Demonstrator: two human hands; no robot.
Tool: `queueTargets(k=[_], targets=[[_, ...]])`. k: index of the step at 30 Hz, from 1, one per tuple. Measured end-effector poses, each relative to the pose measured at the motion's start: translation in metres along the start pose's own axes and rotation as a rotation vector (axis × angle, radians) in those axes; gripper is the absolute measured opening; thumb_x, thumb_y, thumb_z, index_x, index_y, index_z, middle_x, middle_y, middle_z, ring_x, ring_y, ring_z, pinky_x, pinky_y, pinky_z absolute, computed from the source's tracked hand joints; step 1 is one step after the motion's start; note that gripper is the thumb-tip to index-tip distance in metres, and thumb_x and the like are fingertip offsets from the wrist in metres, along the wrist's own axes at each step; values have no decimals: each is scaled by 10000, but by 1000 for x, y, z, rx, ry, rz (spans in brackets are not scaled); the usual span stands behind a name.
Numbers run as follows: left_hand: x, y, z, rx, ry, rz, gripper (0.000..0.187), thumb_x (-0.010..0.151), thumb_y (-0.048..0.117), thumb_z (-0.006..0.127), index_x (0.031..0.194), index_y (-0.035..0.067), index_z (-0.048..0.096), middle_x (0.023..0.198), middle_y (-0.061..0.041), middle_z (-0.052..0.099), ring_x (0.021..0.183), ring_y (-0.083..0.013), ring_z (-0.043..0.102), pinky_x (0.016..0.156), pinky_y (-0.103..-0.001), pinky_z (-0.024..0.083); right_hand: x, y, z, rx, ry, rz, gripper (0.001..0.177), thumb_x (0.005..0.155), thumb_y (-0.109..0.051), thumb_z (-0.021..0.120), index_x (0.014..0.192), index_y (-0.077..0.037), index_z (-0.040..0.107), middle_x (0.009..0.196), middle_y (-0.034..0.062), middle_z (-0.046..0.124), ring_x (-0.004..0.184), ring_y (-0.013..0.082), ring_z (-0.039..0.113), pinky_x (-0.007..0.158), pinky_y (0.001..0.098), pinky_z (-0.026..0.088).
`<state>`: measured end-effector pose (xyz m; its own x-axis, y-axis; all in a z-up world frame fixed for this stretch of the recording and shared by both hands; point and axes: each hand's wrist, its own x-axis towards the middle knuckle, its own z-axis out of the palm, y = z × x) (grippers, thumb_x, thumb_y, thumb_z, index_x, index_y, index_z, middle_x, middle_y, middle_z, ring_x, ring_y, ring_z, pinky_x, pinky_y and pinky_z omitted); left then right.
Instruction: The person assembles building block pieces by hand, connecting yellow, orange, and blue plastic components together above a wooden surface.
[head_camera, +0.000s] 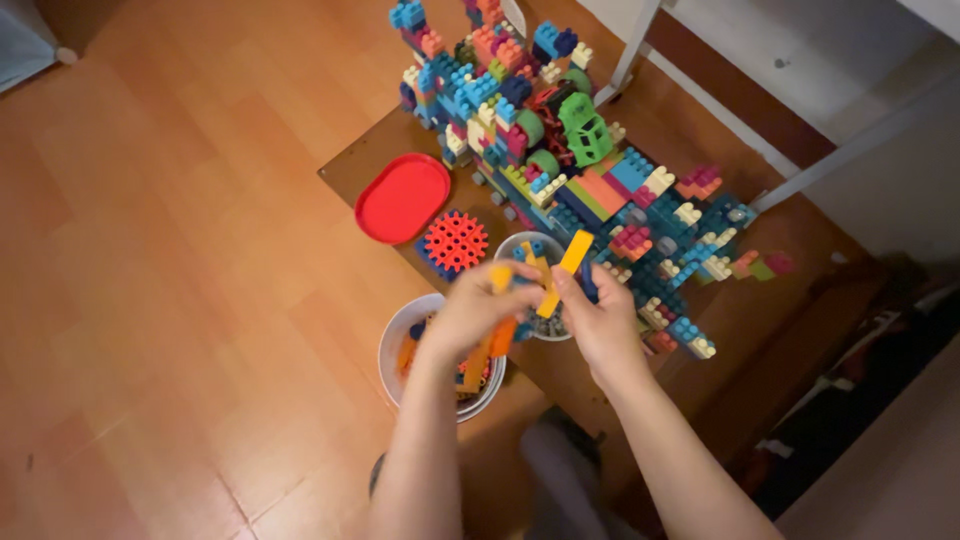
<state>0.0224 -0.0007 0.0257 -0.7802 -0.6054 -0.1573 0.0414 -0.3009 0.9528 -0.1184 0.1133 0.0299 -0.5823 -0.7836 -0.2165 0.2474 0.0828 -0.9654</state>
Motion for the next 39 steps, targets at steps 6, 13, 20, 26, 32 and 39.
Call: queueTargets(k=[6,13,20,26,32,39], targets=[[-38,-3,-85,-277,243,66,593,1037,566,472,1195,15,629,882,-135,759,679,-142,591,658,-304,519,-8,18,22,-184,-10,94,163,985,-252,658,953,-94,681,596,-66,425,467,21,345,420,237,235],[-76,0,-129,-686,365,6,597,997,651,452,1084,74,581,734,-86,654,577,-170,536,586,-389,504,-11,68,49,-426,-184,-28,256,962,-229,672,1045,5,734,851,-22,734,768,51,619,692,256,507],[-84,1,-131,-726,364,44,627,996,655,439,1086,54,589,721,-64,618,593,-179,550,597,-406,522,-27,43,75,-439,-219,28,284,969,-271,677,1065,-13,748,814,-26,673,705,50,562,626,243,429],[-71,3,-110,-659,340,73,641,1007,635,434,1143,31,601,763,-79,628,634,-186,573,627,-424,557,-52,0,92,-326,-318,244,253,946,-300,695,1034,-65,727,669,-50,562,492,23,426,434,218,321],[-57,20,-66,-497,274,63,431,984,445,548,1168,56,570,908,-101,678,756,-187,668,700,-402,608,-48,-5,83,-173,-239,174,208,978,-254,644,953,-50,670,699,-24,631,458,40,384,412,227,277],[-53,25,-38,8,280,20,327,934,302,700,1149,68,619,904,-37,676,763,-95,635,559,-286,510,-41,-7,65,-409,-201,142,201,950,-226,672,952,-28,708,733,39,707,471,72,426,422,257,310]])
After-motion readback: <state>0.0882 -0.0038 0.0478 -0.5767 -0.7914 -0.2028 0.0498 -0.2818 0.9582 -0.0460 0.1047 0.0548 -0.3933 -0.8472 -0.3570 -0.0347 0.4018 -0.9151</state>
